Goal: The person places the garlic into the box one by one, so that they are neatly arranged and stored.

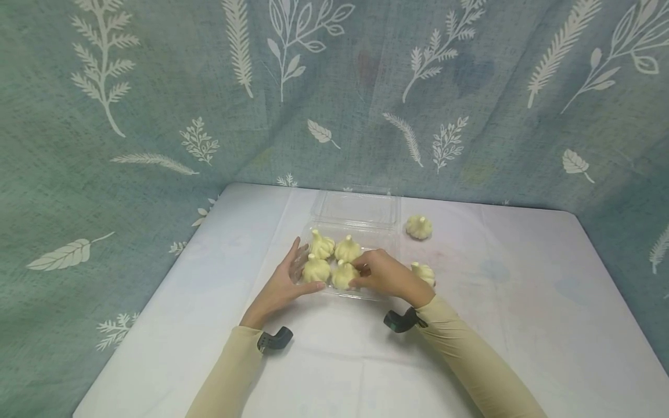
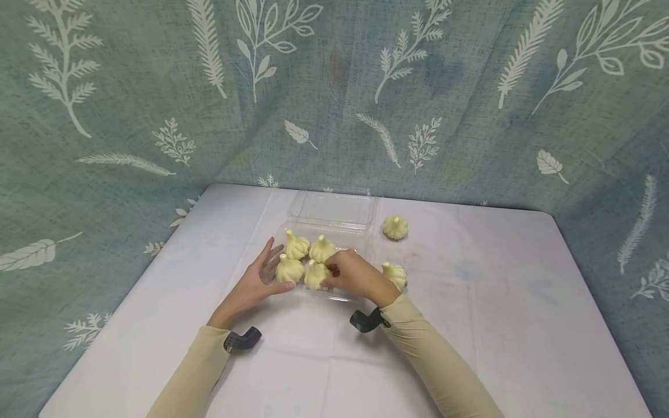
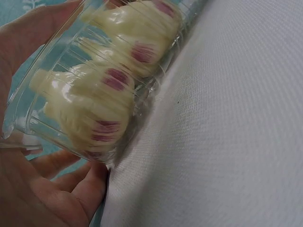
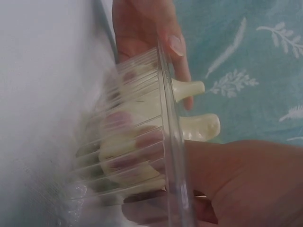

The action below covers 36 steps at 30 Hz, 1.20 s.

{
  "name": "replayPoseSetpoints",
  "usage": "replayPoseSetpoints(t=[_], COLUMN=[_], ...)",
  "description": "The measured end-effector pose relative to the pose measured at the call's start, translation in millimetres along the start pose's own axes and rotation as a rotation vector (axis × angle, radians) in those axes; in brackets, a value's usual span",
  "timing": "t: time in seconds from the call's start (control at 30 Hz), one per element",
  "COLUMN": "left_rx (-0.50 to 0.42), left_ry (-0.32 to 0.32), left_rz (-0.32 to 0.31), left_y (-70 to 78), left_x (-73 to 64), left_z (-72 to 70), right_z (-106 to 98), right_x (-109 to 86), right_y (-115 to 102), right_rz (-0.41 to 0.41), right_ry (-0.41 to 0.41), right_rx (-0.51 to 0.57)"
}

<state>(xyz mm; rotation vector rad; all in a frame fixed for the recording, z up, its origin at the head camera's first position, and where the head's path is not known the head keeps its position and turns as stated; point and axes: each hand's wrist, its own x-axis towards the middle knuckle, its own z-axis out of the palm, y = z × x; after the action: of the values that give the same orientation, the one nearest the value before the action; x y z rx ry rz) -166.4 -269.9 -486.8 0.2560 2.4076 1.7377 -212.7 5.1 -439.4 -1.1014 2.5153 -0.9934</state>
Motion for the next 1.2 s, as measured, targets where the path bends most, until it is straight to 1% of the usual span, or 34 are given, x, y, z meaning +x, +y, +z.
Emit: replayPoseSetpoints(t=[0.1,0.33,0.57,0.7,0.87,1.0,1.2], left_rx=[-0.001,0.003,0.01,0.004,0.0,-0.008,-0.009], left_ry=[0.002,-0.001,0.003,0.001,0.001,0.002,0.0], left_rz=[-0.002,-0.003,0.003,0.003,0.001,0.001,0.001], left_y=[-0.4,-1.6,0.1,-0.3,-1.1,-0.4,0.9], left_x=[-0.1,0.4,-0.1,0.0,0.6,0.5,-0.2], left_z=[0.2,0.2,0.1,-0.1,-0.2,0.0,0.5], right_z=[0,-7,-23,-35,-49,-59,-73], right_x=[-0.1,-6.3,-18.2,-26.0,-36.9,-46.7,-61.4], right_y=[0,-2,-3,-5,-4,0,10], right_rz=[0.011,0.067,0.048,0.054,0.045,0.042,0.065], right_ry=[0.003,0.029,0.098,0.167,0.273,0.36,0.471], right_rx=[-0.006,-0.01,0.023,0.062,0.077,0.078,0.073])
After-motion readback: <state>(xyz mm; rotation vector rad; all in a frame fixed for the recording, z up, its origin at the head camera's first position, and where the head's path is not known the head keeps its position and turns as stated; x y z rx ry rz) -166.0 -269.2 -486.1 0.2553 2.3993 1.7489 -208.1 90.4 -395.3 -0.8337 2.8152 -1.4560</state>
